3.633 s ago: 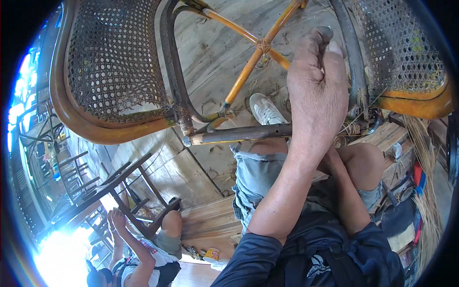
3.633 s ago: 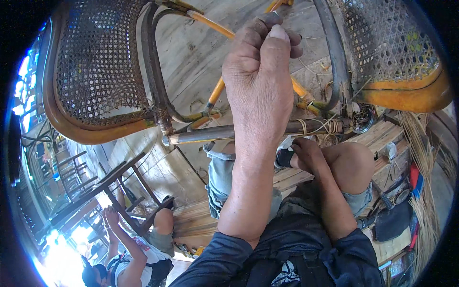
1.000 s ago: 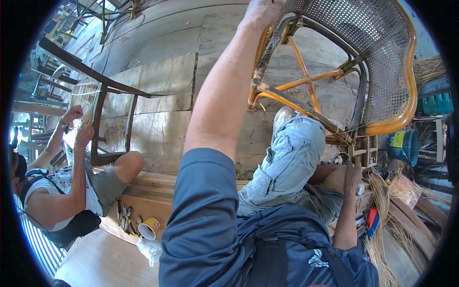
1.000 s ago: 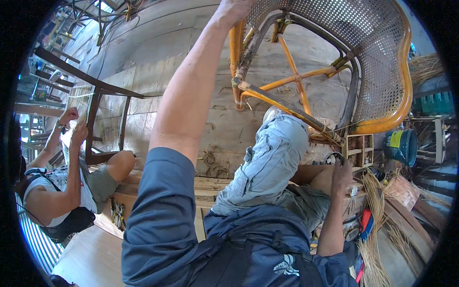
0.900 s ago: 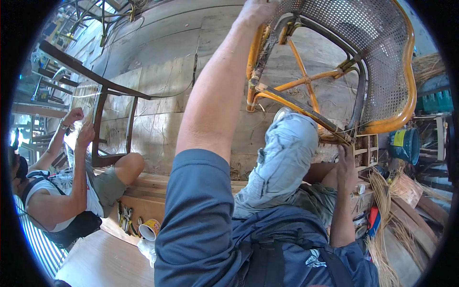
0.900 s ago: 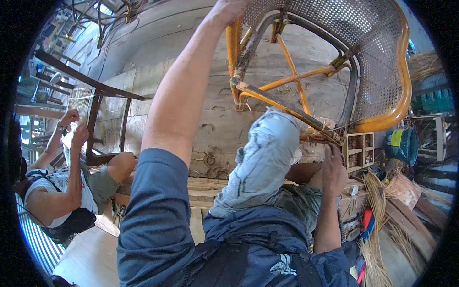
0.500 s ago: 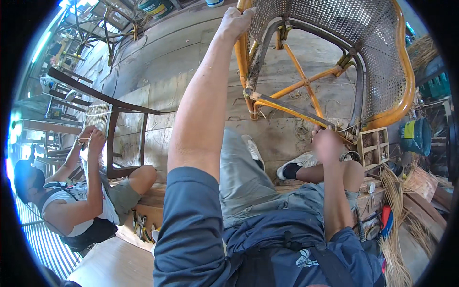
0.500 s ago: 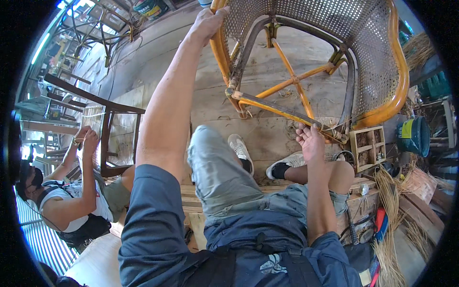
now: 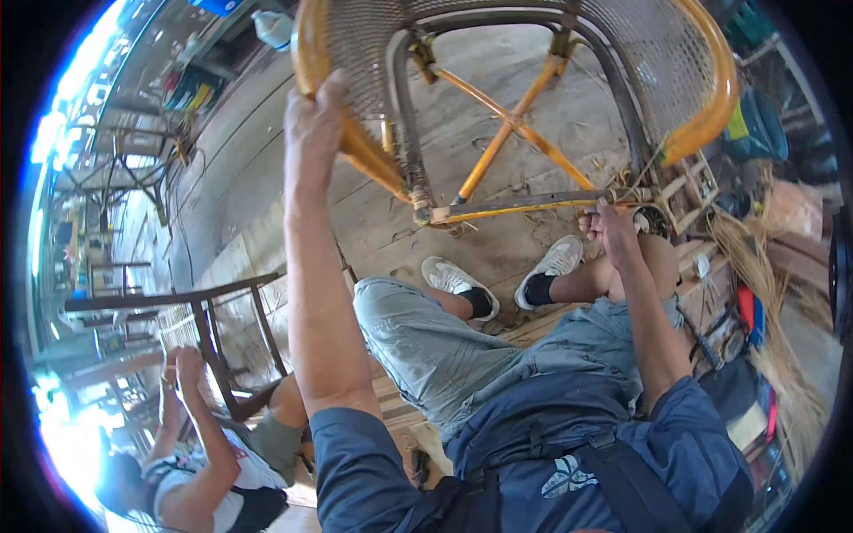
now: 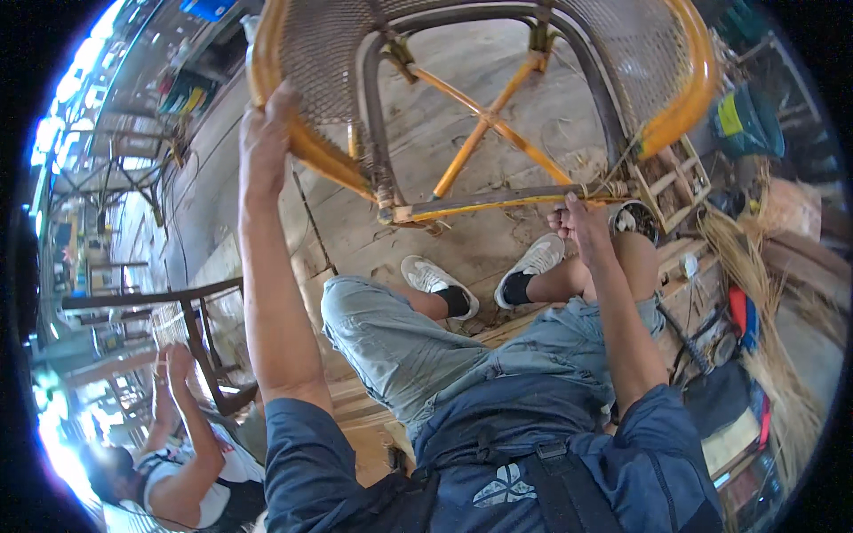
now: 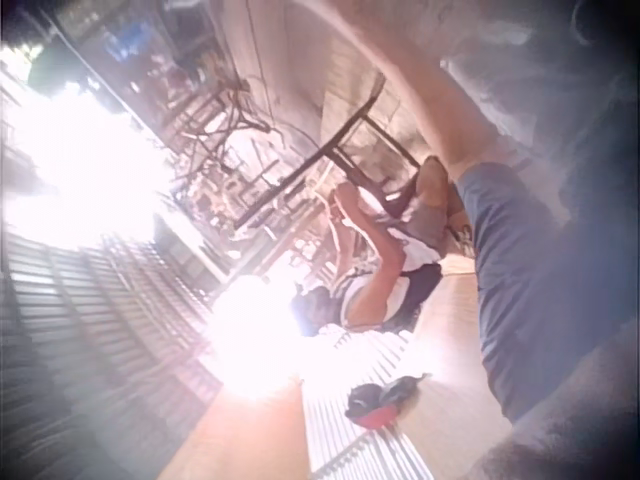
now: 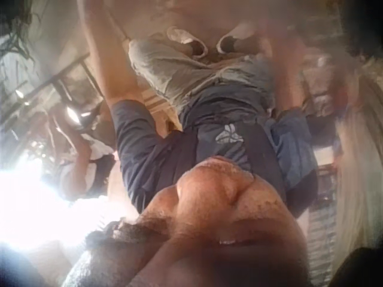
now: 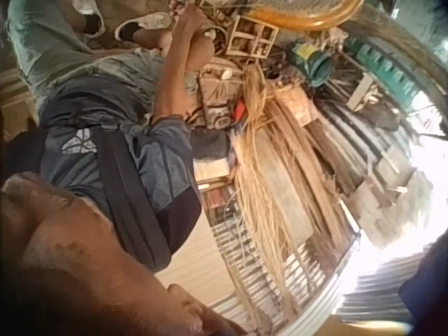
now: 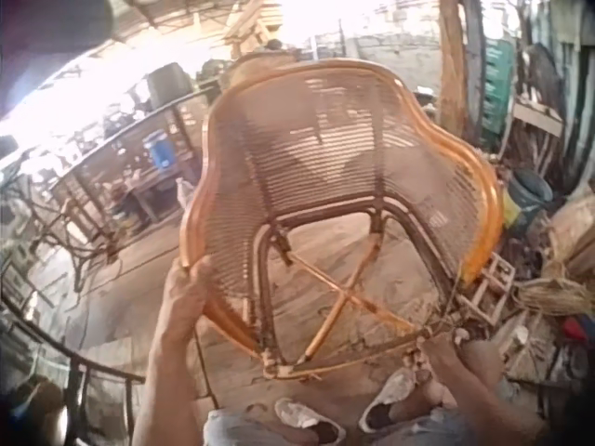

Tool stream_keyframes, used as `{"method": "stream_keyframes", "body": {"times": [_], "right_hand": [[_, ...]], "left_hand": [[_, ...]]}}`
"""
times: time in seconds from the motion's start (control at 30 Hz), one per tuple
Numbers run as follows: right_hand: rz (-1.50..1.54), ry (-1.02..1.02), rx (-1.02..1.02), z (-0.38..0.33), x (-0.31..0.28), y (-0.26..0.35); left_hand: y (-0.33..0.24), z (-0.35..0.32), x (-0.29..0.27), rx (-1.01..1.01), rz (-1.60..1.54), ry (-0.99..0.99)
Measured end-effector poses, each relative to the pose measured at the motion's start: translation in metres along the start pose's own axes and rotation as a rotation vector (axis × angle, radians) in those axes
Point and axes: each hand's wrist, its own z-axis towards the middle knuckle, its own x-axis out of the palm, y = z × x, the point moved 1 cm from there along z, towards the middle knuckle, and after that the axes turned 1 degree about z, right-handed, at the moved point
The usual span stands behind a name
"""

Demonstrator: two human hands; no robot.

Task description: The person is repairing a rattan chair by hand. They wrap thin rattan strips around the chair's frame joints to secure them, then use a power drill to drive screws into the joints for reinforcement.

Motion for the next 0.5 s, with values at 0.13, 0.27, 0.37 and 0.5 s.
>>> {"method": "stream_keyframes", "body": {"times": [0.13,0.27,0.37,0.5], "right_hand": [[0.066,0.045,-0.026,0.007,-0.004,-0.008],[0.06,0.058,-0.031,0.006,-0.005,-0.012],[0.104,0.041,-0.025,0.0,0.002,-0.012],[0.161,0.045,-0.026,-0.001,0.01,-0.01]], "left_hand": [[0.006,-0.003,-0.008,-0.178,0.087,0.035],[0.015,-0.01,0.007,-0.074,-0.085,-0.083],[0.019,-0.014,0.009,-0.095,-0.183,-0.107],[0.048,-0.02,-0.008,-0.27,-0.615,-0.114]]}}
